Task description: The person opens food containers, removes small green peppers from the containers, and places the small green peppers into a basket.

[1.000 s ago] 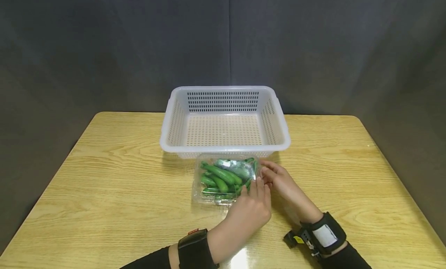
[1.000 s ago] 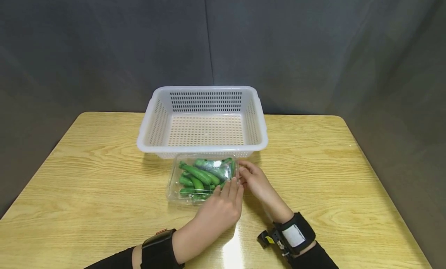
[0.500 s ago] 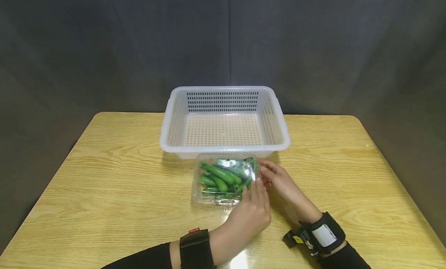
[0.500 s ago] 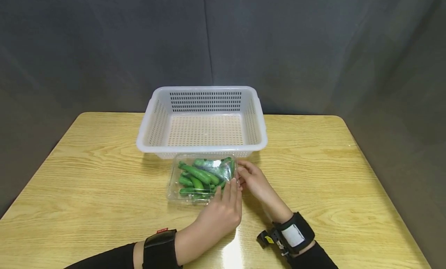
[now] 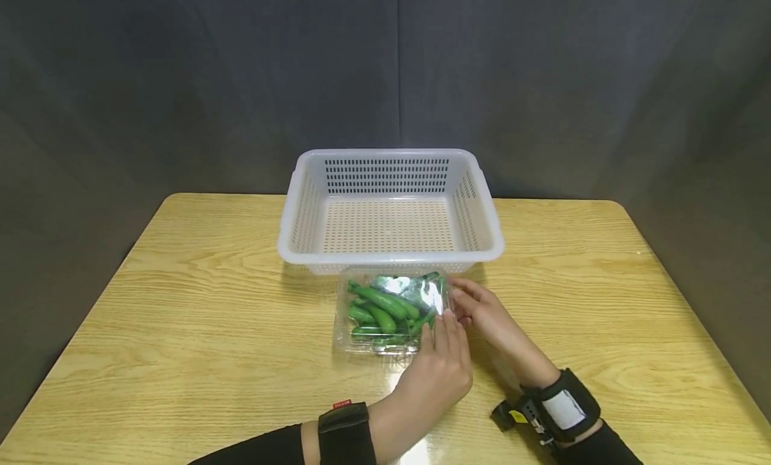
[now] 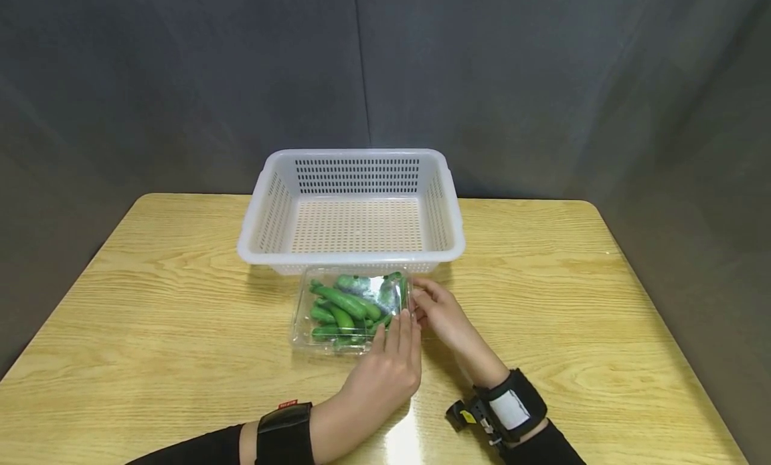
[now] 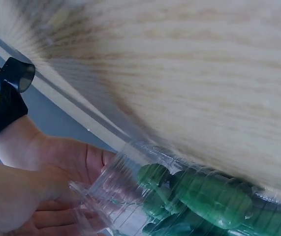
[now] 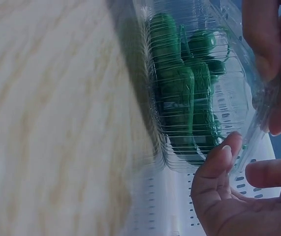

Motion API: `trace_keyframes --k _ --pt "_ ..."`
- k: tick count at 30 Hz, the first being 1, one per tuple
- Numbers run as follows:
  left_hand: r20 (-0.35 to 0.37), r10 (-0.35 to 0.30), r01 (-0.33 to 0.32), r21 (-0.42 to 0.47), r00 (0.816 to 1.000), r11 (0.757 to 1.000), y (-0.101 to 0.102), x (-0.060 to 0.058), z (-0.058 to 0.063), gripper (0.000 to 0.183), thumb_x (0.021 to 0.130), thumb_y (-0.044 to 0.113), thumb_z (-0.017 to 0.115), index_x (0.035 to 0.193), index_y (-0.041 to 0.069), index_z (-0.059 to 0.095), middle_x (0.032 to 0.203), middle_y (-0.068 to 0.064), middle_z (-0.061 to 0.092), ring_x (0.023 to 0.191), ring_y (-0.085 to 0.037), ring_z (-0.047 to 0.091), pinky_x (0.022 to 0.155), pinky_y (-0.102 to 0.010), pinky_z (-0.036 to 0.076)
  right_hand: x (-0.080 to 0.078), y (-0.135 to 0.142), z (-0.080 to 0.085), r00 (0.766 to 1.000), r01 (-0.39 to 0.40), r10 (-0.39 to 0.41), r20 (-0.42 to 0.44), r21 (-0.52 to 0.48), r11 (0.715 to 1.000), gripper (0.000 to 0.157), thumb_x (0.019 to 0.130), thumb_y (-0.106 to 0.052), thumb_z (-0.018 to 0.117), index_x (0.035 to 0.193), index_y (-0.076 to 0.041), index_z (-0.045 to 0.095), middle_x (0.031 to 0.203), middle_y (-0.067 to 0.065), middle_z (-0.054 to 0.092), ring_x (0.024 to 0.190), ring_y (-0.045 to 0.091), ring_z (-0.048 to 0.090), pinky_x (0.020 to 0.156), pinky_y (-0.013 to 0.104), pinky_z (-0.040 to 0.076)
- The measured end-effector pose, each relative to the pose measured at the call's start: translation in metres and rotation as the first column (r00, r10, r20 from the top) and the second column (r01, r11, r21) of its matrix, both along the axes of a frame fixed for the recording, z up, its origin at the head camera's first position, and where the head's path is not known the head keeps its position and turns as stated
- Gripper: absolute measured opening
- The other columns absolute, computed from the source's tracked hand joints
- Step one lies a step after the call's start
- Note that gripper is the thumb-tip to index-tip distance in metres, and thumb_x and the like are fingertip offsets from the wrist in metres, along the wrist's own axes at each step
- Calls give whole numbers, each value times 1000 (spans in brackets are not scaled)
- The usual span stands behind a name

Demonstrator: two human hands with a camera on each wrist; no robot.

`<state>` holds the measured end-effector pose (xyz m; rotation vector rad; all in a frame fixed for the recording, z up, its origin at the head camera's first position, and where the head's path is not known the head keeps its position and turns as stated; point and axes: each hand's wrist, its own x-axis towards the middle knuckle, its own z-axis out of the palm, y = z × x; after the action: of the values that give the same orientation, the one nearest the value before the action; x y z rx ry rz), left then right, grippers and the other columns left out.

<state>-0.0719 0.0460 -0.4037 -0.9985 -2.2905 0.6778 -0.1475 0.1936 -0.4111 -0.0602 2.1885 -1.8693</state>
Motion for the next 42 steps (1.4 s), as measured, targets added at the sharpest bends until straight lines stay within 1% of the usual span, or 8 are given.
trace_keyframes --k 6,14,24,32,35,37,40,42 --pt "-4 -5 5 -2 1000 1000 1 -1 -2 39 102 20 42 126 5 68 124 -16 67 109 -23 67 89 -33 56 0 0 0 1000 11 -11 6 2 1000 43 104 -8 42 141 14 39 83 0 58 72 8 56 64 19 49" --pt "-2 5 -5 23 1000 1000 1 -1 1 37 101 21 44 125 7 69 122 -14 68 108 -21 68 88 -31 56 -1 1 -1 1000 8 -8 0 18 1000 44 105 -9 42 142 13 40 83 -1 58 72 7 56 63 19 46" --pt "24 30 -32 72 999 997 0 -1 5 34 100 21 50 124 8 70 124 -12 67 110 -18 66 88 -29 56 -1 2 0 1000 8 -8 14 -17 1000 44 105 -6 38 143 14 35 83 -1 58 71 5 56 66 19 50" --pt "43 19 -24 117 999 993 -3 -2 11 32 99 19 52 123 8 71 125 -12 67 112 -19 65 89 -31 56 0 2 0 1000 5 -4 23 -47 999 44 105 -5 37 144 15 31 83 -3 57 71 3 57 67 18 50" --pt "48 -1 -5 137 999 991 -6 -4 15 30 99 18 55 123 9 70 126 -12 66 113 -19 65 90 -33 55 0 2 0 1000 4 -3 16 -25 1000 44 105 -7 38 144 14 32 91 2 62 77 3 60 71 19 52" --pt "37 -21 15 160 999 987 -9 -6 17 29 99 17 55 122 10 71 126 -12 66 112 -18 66 90 -33 56 0 2 0 1000 5 -5 13 -8 1000 44 105 -8 38 144 14 33 102 11 65 82 3 61 74 20 52" --pt "-6 -59 59 210 998 976 -12 -11 20 28 100 14 52 121 10 71 124 -10 68 110 -17 66 89 -32 56 1 2 -1 1000 7 -7 9 19 1000 45 105 -9 39 144 14 34 120 25 60 89 3 60 78 20 51" --pt "-44 -84 92 247 995 965 -14 -15 21 27 100 13 52 119 10 71 121 -8 69 108 -16 67 87 -31 56 1 2 -1 1000 6 -7 14 28 1000 46 104 -9 40 144 14 33 129 30 54 92 2 58 79 20 50"
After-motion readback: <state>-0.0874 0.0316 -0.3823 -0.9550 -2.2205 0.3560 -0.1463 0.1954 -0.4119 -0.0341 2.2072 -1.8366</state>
